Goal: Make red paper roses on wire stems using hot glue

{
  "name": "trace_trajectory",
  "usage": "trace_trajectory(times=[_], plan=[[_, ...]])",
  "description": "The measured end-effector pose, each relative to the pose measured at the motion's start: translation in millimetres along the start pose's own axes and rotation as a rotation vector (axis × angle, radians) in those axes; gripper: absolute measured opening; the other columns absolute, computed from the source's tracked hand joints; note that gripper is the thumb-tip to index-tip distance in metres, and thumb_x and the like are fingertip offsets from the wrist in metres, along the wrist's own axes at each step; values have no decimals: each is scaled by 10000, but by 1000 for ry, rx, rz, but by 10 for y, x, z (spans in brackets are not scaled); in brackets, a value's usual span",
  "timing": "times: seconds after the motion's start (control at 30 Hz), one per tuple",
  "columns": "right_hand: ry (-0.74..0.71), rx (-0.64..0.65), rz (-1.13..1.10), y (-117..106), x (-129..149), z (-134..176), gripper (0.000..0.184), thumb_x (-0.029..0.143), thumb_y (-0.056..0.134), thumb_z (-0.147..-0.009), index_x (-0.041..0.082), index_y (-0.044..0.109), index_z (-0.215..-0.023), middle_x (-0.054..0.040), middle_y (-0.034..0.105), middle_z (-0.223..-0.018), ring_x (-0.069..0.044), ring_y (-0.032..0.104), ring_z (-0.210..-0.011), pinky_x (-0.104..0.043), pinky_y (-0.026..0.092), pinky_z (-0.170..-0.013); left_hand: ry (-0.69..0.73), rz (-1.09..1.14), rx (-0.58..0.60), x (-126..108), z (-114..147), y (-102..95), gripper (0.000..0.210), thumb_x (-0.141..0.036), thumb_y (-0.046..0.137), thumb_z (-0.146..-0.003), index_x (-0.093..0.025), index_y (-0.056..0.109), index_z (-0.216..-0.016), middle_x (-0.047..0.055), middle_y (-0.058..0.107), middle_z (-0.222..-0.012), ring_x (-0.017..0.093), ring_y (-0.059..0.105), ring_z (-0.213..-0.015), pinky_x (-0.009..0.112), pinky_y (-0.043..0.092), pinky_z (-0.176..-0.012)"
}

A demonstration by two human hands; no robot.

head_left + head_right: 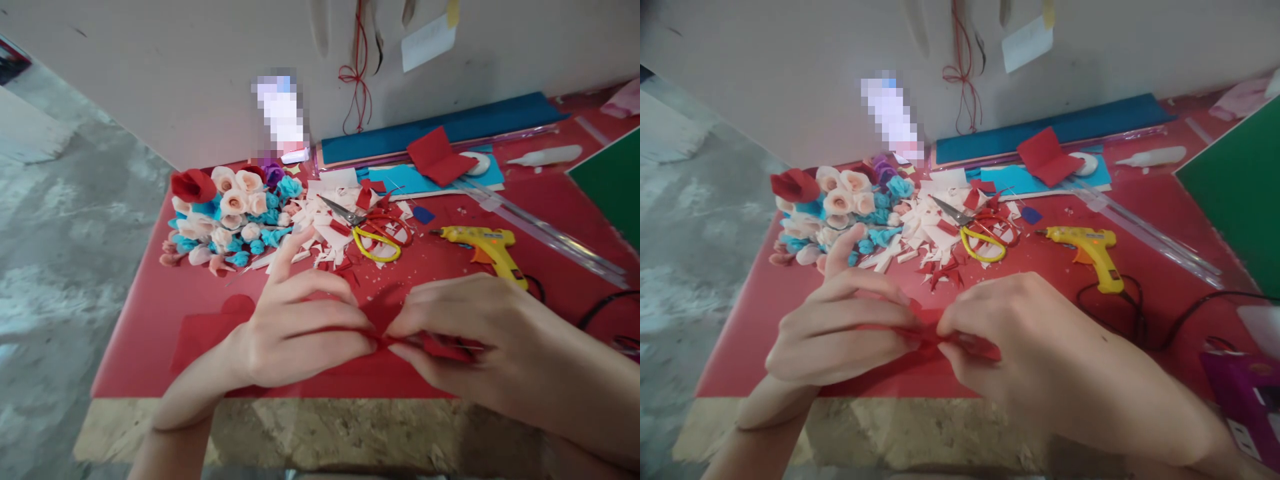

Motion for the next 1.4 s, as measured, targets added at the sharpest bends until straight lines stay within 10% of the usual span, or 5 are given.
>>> trace_trajectory(times=[0.73, 0.87, 1.03, 1.2, 1.4], plan=[[-44, 68, 20, -19, 95, -32, 86, 185, 559, -877, 212, 637, -904, 28, 637, -817, -83, 572, -760, -203, 436, -709, 3, -8, -108, -93, 35, -48, 153, -56, 609, -799, -189, 651, -735, -65, 712, -760, 115, 605, -807, 521, 172, -1179], [0, -216, 156, -352, 110, 64, 104, 271, 610, -847, 238, 635, -943, 29, 662, -923, -101, 599, -852, -195, 453, -772, -14, -34, -111, -97, 27, -104, 135, -80, 638, -785, -188, 638, -705, -58, 713, -747, 126, 603, -792, 536, 148, -1178], [494, -485, 491, -733, -656, 297, 265, 415, 525, -875, 219, 619, -1025, -39, 625, -1082, -210, 581, -1011, -343, 465, -892, -9, -68, -171, -72, -27, -168, 142, -87, 644, -784, -180, 643, -677, -50, 723, -719, 126, 614, -746, 534, 212, -1165], [861, -375, 581, -644, -1651, 601, 249, 341, 531, -912, 163, 580, -1080, -84, 569, -1119, -184, 565, -977, -388, 491, -863, -45, -74, -196, -53, -41, -150, 137, -96, 669, -766, -193, 645, -672, -53, 723, -703, 126, 614, -710, 549, 255, -1146], [1031, -263, 510, -553, -1995, 857, 287, 341, 536, -912, 152, 555, -1126, -83, 560, -1121, -187, 573, -966, -374, 510, -824, -61, -88, -234, -60, -17, -194, 132, -75, 679, -748, -183, 651, -678, -44, 721, -690, 127, 622, -723, 532, 285, -1141]])
Point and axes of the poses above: each hand's wrist, its own z-axis away from the middle knuckle, its own y-axis out of the palm, x = y × z, the point moved 3 cm from there along -z, towards the middle knuckle
